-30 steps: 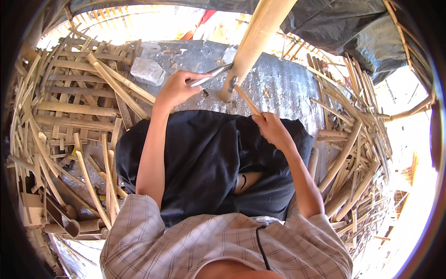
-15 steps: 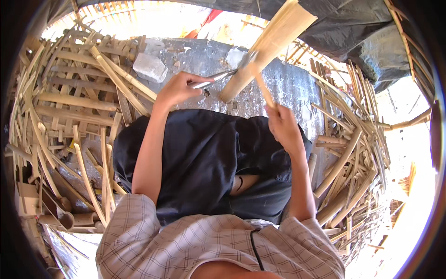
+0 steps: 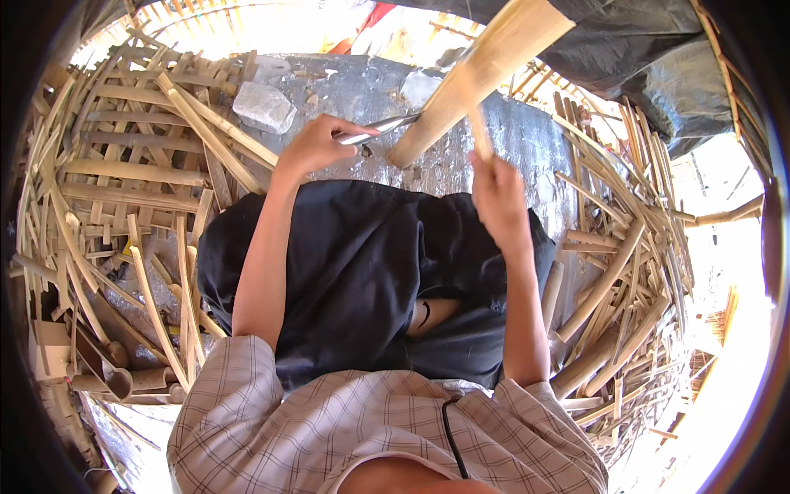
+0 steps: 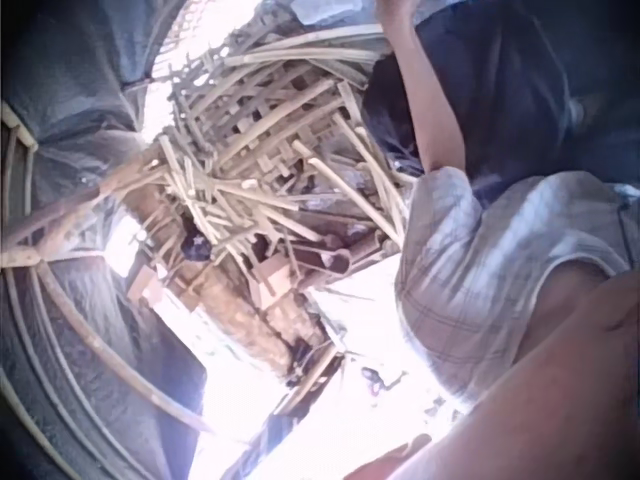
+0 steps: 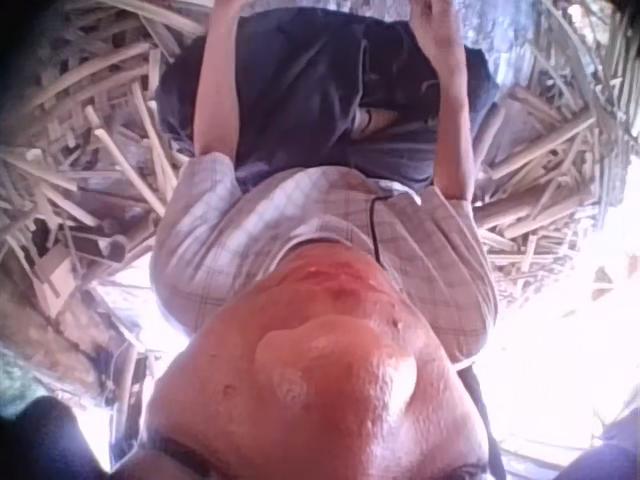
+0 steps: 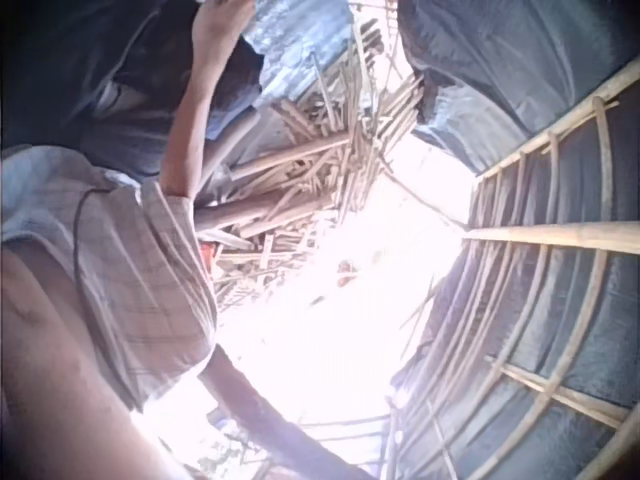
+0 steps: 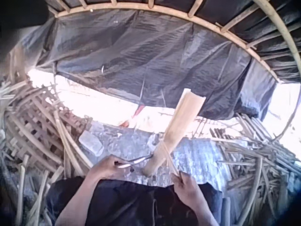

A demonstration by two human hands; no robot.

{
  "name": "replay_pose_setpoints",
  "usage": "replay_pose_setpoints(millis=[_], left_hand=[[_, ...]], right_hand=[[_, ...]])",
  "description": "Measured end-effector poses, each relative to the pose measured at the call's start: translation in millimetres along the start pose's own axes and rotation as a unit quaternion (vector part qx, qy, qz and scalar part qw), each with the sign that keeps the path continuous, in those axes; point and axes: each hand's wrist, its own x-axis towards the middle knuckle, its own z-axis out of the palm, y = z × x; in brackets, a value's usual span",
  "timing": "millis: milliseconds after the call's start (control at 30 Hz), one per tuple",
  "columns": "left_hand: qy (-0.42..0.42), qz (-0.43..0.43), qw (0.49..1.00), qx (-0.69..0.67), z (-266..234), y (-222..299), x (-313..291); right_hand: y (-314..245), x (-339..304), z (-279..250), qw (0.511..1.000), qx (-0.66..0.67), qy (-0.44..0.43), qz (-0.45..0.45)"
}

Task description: The person splits and shaves strips of bamboo using a hammer and a chisel-like tool while sitting on a bamboo deck.

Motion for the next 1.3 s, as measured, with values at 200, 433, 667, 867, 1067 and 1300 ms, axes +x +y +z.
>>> replay_pose_setpoints(millis=[200,433,667,867,1067,1300], left_hand=[[-0.019,0.051,0.997,-0.055,8,-16,22],[-0.022,0.012,1.0,-0.007,6,-9,9],[-0.029,0.038,0.998,-0.048,8,-26,25],[-0.015,0.022,1.0,-0.007,6,-28,19],[-0.029,0.034,0.999,-0.028,3,-33,17],[-0.014,-0.001,1.0,0.018,7,-37,14]], right_hand=[[42,-2,44,0.992,-0.051,0.098,-0.064],[21,-12,20,0.996,-0.084,-0.039,0.004],[80,0,70,0.992,-0.071,0.057,-0.084],[32,-1,23,0.985,0.047,-0.098,0.131],[24,1,51,0.988,0.043,0.123,-0.087],[82,-20,70,0.973,-0.124,-0.192,0.045]])
